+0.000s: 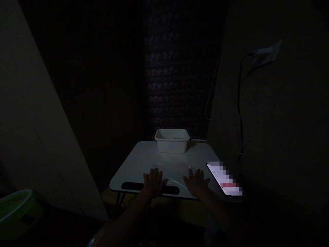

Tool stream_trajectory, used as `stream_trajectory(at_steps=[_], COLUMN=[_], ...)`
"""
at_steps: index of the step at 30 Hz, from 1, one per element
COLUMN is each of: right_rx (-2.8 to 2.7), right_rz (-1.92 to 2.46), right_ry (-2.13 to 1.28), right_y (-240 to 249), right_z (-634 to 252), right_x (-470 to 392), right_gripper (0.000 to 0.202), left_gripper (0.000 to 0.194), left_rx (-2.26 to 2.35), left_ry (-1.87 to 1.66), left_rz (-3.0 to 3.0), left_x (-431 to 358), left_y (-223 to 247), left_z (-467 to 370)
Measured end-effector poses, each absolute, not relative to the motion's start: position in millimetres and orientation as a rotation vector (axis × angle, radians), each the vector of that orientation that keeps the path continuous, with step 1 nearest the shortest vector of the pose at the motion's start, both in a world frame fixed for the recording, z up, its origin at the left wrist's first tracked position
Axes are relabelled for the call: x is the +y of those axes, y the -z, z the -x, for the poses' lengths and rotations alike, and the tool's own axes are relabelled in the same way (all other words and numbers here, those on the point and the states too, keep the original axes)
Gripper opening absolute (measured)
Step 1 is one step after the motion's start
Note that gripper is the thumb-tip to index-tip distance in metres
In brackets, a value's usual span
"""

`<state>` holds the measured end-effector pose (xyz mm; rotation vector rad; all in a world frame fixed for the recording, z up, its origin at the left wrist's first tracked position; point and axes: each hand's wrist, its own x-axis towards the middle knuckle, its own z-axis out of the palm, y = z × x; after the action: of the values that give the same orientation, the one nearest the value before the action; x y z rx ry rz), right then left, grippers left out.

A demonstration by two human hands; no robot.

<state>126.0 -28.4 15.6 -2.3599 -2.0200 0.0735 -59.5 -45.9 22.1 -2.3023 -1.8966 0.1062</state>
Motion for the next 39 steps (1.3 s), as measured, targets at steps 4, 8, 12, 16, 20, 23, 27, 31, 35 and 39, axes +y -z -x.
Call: stream_trajectory(at_steps=[4, 8, 12, 16, 20, 23, 27, 31, 35, 39], right_rx=[-2.018, -2.023, -2.03, -2.038, -2.028, -2.025, -2.029, -2.028, -2.011, -2.018], right_rz=[2.374, 2.362, 2.371, 2.371, 2.382, 2.367, 2.353, 2.381, 2.385, 2.355], right_ry=[-0.052, -0.018, -0.046, -0.047, -0.026, -0.017, 0.0, -0.032, 0.002, 0.024], right_y=[-13.6, -12.3, -12.3, -12.7, -12.1, -10.7, -10.2, -12.0, -12.7, -12.3], right_z=[-126.2, -127.0, -128.0, -128.4, -129.0, -129.7, -129.6, -127.7, -125.1, -124.0], right_x=[-27.6, -27.2, -26.6, -26.1, -26.0, -26.0, -25.6, -25.9, -28.0, -28.9], right_gripper=[0.061, 0.061, 0.061, 0.062, 0.061, 0.06, 0.061, 0.06, 0.06, 0.06], left_gripper=[0.048, 0.048, 0.05, 0.05, 0.049, 0.052, 0.053, 0.048, 0.051, 0.056], left_rx=[-1.94, -1.983, -2.066, -2.088, -2.106, -2.149, -2.118, -1.98, -1.87, -1.904], left_ry=[-0.132, -0.129, -0.176, -0.21, -0.209, -0.191, -0.156, -0.082, -0.044, -0.072], left_rz=[2.286, 2.243, 2.194, 2.166, 2.125, 2.062, 2.069, 2.196, 2.29, 2.31], left_x=[-46.5, -47.0, -47.0, -47.7, -48.2, -46.8, -41.9, -39.7, -43.7, -46.3], left_y=[-24.4, -26.9, -29.8, -32.7, -35.4, -36.1, -32.8, -26.8, -24.6, -26.8], left_z=[66.4, 68.7, 71.0, 76.3, 82.6, 84.8, 79.3, 62.1, 41.4, 28.8])
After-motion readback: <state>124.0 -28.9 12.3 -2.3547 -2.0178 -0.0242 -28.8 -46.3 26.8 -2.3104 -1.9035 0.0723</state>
